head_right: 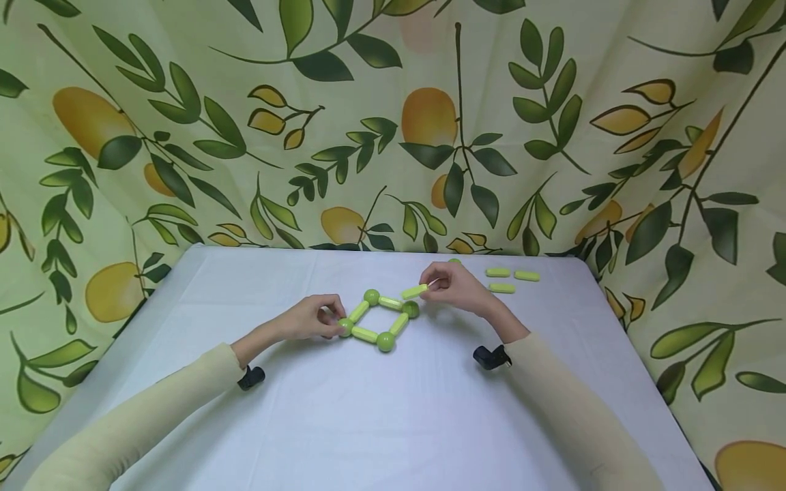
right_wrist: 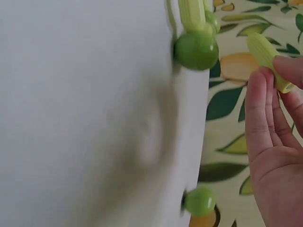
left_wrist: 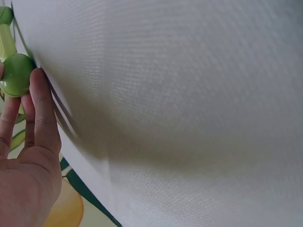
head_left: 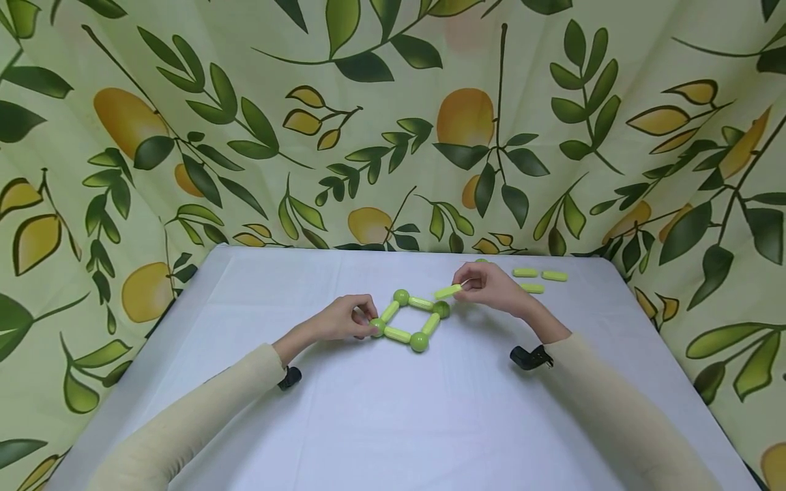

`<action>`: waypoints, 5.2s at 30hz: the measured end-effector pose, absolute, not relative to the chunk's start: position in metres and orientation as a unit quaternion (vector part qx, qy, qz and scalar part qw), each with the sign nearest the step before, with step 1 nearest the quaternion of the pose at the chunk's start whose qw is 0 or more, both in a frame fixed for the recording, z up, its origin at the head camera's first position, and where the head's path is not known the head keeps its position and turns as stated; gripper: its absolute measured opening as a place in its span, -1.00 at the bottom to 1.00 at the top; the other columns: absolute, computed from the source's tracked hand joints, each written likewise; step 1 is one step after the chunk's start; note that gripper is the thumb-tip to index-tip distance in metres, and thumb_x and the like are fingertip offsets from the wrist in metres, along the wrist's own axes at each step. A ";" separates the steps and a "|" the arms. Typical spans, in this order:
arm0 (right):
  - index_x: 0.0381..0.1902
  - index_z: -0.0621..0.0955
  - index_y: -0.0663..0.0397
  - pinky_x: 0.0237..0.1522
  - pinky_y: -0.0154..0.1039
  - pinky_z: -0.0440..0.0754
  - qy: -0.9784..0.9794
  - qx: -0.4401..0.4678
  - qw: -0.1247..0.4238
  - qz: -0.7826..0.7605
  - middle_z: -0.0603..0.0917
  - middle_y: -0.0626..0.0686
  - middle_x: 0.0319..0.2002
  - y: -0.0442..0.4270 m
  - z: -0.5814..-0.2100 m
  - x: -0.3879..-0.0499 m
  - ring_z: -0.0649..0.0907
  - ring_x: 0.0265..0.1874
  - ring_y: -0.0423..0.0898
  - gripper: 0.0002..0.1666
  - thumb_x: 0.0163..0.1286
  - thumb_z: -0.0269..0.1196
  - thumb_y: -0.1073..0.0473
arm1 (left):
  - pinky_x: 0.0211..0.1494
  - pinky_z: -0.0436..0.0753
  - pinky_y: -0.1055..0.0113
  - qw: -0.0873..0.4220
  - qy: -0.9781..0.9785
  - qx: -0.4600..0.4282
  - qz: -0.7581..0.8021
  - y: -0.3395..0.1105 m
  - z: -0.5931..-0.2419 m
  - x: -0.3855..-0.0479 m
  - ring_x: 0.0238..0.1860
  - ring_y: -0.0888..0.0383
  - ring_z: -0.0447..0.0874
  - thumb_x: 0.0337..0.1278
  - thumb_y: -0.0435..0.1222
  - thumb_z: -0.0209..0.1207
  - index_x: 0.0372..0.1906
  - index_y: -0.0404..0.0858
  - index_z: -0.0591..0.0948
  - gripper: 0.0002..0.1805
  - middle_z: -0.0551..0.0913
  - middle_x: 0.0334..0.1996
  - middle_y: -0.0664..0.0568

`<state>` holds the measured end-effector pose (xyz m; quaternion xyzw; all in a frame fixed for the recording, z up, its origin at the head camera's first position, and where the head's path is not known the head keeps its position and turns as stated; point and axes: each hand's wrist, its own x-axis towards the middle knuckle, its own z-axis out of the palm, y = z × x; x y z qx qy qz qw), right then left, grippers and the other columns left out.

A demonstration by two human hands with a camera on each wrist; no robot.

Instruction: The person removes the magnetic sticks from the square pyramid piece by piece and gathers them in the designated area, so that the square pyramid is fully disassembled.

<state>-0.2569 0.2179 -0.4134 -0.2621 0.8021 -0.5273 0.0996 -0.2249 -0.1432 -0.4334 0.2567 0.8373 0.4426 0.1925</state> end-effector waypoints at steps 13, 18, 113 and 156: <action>-0.01 0.67 0.27 -0.15 -0.24 0.70 0.826 -0.170 0.060 -0.534 0.68 0.20 -0.07 0.298 -0.422 -0.234 0.71 -0.19 -0.05 -0.63 0.30 0.48 0.21 | -0.28 0.73 0.21 0.198 0.835 0.251 0.448 -0.145 -0.433 -0.223 -0.34 0.09 0.68 0.17 -0.40 0.42 -0.18 -0.29 0.58 -0.78 0.60 -0.18 -0.08; 0.00 0.66 0.33 -0.17 -0.33 0.68 0.838 -0.151 0.020 -0.524 0.66 0.23 -0.04 0.327 -0.428 -0.225 0.70 -0.20 -0.13 -0.63 0.32 0.46 0.24 | -0.28 0.73 0.20 0.198 0.835 0.253 0.448 -0.144 -0.432 -0.223 -0.34 0.10 0.68 0.17 -0.41 0.41 -0.19 -0.29 0.59 -0.79 0.59 -0.18 -0.08; 0.06 0.64 0.36 -0.14 -0.27 0.66 0.846 -0.157 0.068 -0.505 0.67 0.33 0.01 0.330 -0.427 -0.219 0.69 -0.11 -0.04 -0.64 0.42 0.37 0.23 | -0.22 0.64 0.34 0.150 0.847 0.317 0.400 -0.134 -0.436 -0.216 -0.35 0.21 0.62 0.10 -0.28 0.50 -0.28 -0.21 0.59 -0.73 0.64 -0.35 0.14; -0.23 0.60 0.35 -0.37 -0.17 0.74 0.796 -0.118 0.172 -0.568 0.75 0.23 -0.42 0.188 -0.451 -0.216 0.75 -0.46 -0.02 -0.73 0.33 0.44 0.25 | 0.13 0.59 0.29 0.136 0.846 0.322 0.404 -0.054 -0.425 -0.262 0.02 0.02 0.66 0.24 -0.32 0.40 0.01 -0.36 0.65 -0.69 0.69 -0.07 -0.07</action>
